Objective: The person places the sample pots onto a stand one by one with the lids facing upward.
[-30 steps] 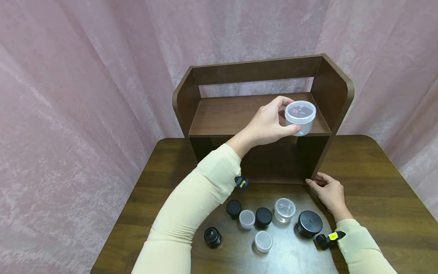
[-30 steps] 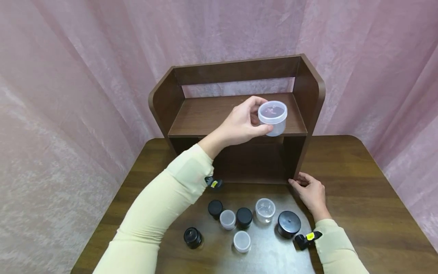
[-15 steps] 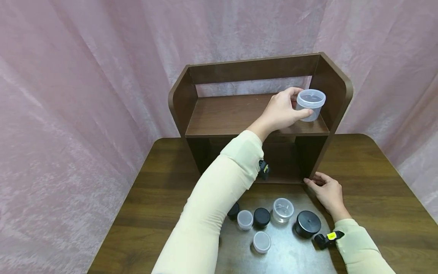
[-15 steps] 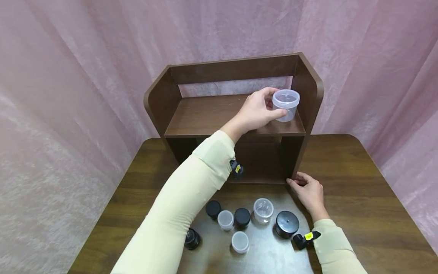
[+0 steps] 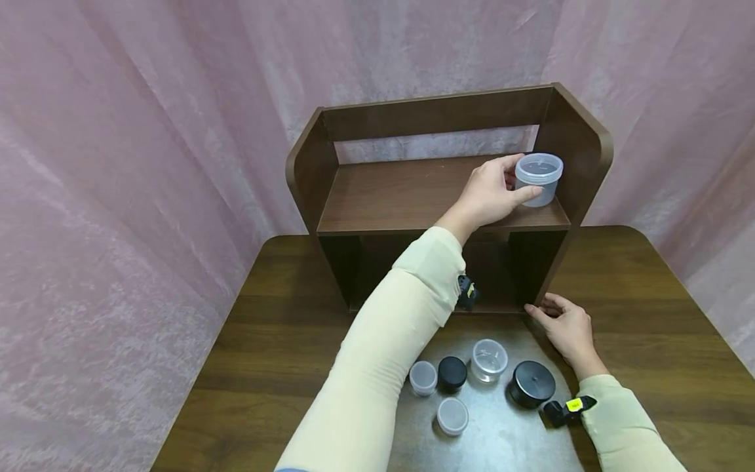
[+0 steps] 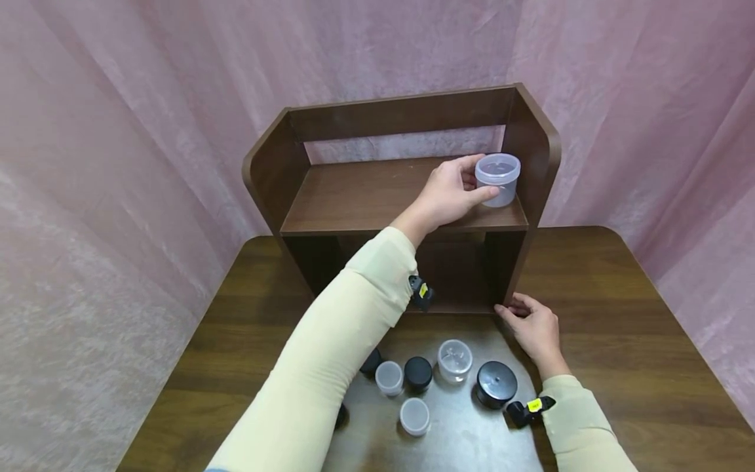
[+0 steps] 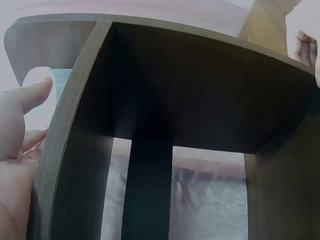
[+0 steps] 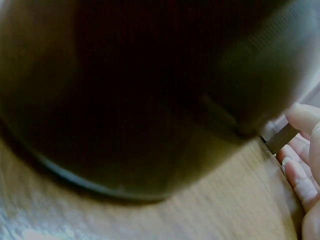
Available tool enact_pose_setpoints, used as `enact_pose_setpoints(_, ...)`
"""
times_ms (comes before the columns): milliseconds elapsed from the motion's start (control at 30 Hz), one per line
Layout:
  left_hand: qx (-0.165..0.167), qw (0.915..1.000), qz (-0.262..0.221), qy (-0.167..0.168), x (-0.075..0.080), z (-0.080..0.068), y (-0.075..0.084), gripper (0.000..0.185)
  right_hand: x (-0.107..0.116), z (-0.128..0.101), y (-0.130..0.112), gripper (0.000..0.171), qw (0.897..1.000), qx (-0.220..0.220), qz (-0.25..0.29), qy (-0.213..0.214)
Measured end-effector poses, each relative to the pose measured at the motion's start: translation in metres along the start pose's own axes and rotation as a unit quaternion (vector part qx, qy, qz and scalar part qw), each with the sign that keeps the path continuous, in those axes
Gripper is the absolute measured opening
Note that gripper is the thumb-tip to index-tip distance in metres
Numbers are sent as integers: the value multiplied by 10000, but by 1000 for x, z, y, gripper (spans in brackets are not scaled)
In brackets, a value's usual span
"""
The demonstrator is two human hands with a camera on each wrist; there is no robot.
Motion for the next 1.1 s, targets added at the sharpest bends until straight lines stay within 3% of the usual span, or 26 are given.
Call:
enact_pose_setpoints(167, 102, 9997, -180, 115, 0, -2, -2, 60, 2, 0, 0, 56, 10000, 29, -31, -27)
enact_pose_setpoints(400, 264, 9996, 5, 87, -3, -2, -3, 67, 4, -3, 1, 56, 10000, 40, -61, 7)
enact_pose_setpoints(1100, 524, 9979, 383, -88, -6, 0, 0, 66, 5, -6, -1, 59, 9999, -28, -59, -80)
Point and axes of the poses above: each hand's wrist, its own z-axis towards the middle knuckle, its own x-axis out of the back of the hand, y = z × x, the point moved 7 cm from there along z, towards the middle knuckle, and after that the axes turned 11 degrees about -x, right-handed, at the moved point
